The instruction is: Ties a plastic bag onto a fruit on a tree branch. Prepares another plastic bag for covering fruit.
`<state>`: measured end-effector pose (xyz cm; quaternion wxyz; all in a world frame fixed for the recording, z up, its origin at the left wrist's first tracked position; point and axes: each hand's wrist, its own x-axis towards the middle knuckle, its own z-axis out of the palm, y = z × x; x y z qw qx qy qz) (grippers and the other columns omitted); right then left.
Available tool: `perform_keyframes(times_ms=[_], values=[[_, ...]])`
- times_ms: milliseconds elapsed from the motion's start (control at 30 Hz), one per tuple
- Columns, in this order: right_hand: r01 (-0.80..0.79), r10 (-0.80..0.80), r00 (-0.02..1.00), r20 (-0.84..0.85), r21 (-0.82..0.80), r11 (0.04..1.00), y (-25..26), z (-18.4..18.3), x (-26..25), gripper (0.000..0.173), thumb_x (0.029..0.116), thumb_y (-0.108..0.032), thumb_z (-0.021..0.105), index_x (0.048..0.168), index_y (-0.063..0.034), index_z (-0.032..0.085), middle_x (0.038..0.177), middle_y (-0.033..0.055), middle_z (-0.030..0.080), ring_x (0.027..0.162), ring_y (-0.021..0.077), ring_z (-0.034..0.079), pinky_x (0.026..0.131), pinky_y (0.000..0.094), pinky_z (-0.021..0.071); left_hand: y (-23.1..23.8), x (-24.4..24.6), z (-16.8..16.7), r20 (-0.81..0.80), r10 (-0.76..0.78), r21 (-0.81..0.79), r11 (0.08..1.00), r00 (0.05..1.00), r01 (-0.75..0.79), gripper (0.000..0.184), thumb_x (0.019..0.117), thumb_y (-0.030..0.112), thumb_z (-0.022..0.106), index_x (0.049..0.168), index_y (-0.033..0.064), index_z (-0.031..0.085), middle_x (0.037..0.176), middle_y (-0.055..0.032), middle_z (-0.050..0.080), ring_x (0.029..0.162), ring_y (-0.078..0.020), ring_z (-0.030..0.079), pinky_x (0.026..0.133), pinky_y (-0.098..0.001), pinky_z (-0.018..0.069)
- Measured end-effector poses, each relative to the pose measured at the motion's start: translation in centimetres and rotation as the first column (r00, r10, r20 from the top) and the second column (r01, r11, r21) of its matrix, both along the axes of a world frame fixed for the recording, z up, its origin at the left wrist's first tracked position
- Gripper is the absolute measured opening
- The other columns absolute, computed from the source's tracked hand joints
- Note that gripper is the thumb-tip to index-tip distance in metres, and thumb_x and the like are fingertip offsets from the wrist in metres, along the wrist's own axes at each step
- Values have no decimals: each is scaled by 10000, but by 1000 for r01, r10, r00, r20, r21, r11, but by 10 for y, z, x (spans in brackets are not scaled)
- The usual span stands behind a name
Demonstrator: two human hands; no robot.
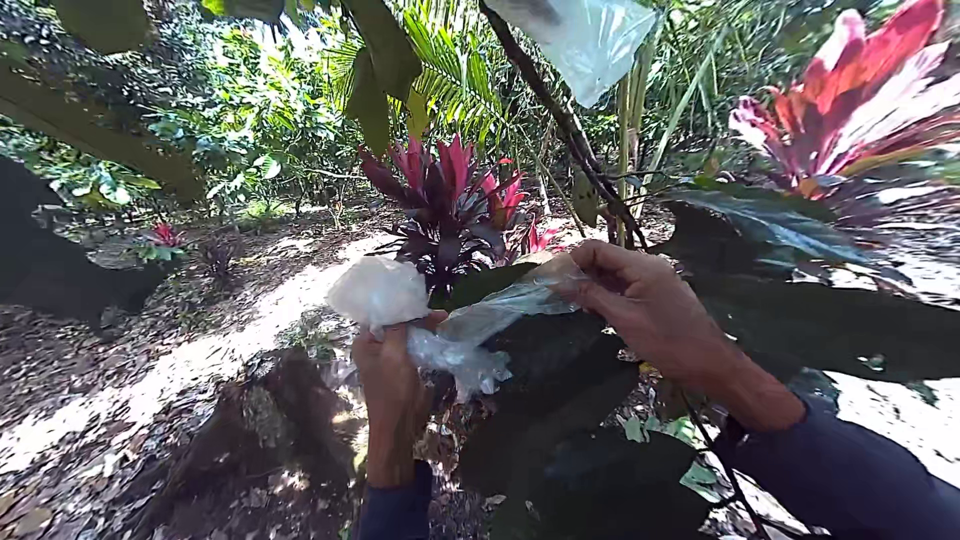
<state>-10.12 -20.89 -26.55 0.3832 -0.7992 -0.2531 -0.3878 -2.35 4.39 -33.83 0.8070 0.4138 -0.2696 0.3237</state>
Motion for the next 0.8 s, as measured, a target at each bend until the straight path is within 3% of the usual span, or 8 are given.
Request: perform_keyframes(times_ms=[67, 167, 267, 433, 500, 567, 667, 800], values=[[13, -13, 1000, 7, -24, 1000, -11, 4, -15, 203, 1010, -312, 631, 1111, -146, 689, 980, -28, 729, 856, 77, 703, 752, 257, 610, 23, 7, 5, -7, 113, -31, 993, 994, -113, 159, 1007, -43, 438, 1103, -14, 561, 811, -69, 733, 700, -171, 734, 663, -351, 645], [17, -18, 999, 41, 18, 1000, -30, 14, -34, 180, 1050, -257, 568, 1126, -117, 650, 897, 3, 733, 743, 128, 730, 651, 294, 649, 66, 21, 9, 47, 345, 56, 936, 937, -348, 362, 997, -31, 484, 1352, -26, 559, 1121, -57, 709, 957, -129, 707, 840, -335, 618], [123, -129, 988, 84, 66, 990, -58, 32, -53, 200, 1031, -296, 597, 1148, -138, 639, 809, 19, 697, 618, 154, 681, 554, 321, 615, 89, 29, 16, 99, 519, 157, 834, 849, -529, 277, 948, 19, 516, 1197, 1, 636, 1015, -5, 709, 880, -72, 691, 772, -296, 606], [226, -222, 972, 76, -56, 972, -100, 59, -67, 229, 1027, -333, 609, 1175, -165, 656, 904, 2, 721, 686, 145, 703, 593, 322, 631, 64, 13, 25, 50, 76, 303, 949, 996, -88, 527, 920, 503, 656, 1272, 114, 614, 1069, 32, 718, 978, -95, 695, 854, -322, 604], [182, -178, 983, 47, -134, 974, -96, 63, -69, 208, 1014, -343, 626, 1099, -163, 689, 831, 0, 717, 621, 134, 678, 537, 297, 605, 39, -6, 35, 25, 61, 301, 951, 998, -65, 590, 877, 726, 602, 1092, 179, 656, 929, 76, 715, 870, -62, 701, 780, -292, 610], [120, -124, 992, -6, -223, 967, -85, 58, -69, 223, 1002, -394, 634, 1025, -192, 727, 745, -39, 690, 556, 89, 633, 476, 247, 557, 15, -18, 46, 140, 120, 366, 916, 983, -164, 307, 961, 422, 686, 863, 134, 725, 756, 23, 718, 677, -104, 704, 633, -306, 622], [48, -69, 996, -53, -321, 946, -68, 45, -66, 276, 1021, -445, 601, 1019, -209, 743, 742, -90, 666, 573, 17, 607, 482, 177, 521, -12, -22, 58, 269, 74, 521, 827, 960, -209, 97, 896, 146, 734, 947, 101, 665, 841, -20, 693, 746, -137, 686, 673, -321, 608], [118, -102, 993, 62, -406, 906, -56, 65, -61, 198, 1021, -371, 603, 1080, -232, 731, 832, -112, 703, 683, 10, 661, 596, 195, 586, -32, -15, 80, 339, -87, 597, 789, 937, -143, 303, 959, 15, 639, 1250, 94, 674, 1178, -44, 713, 1028, -180, 700, 867, -375, 625]])
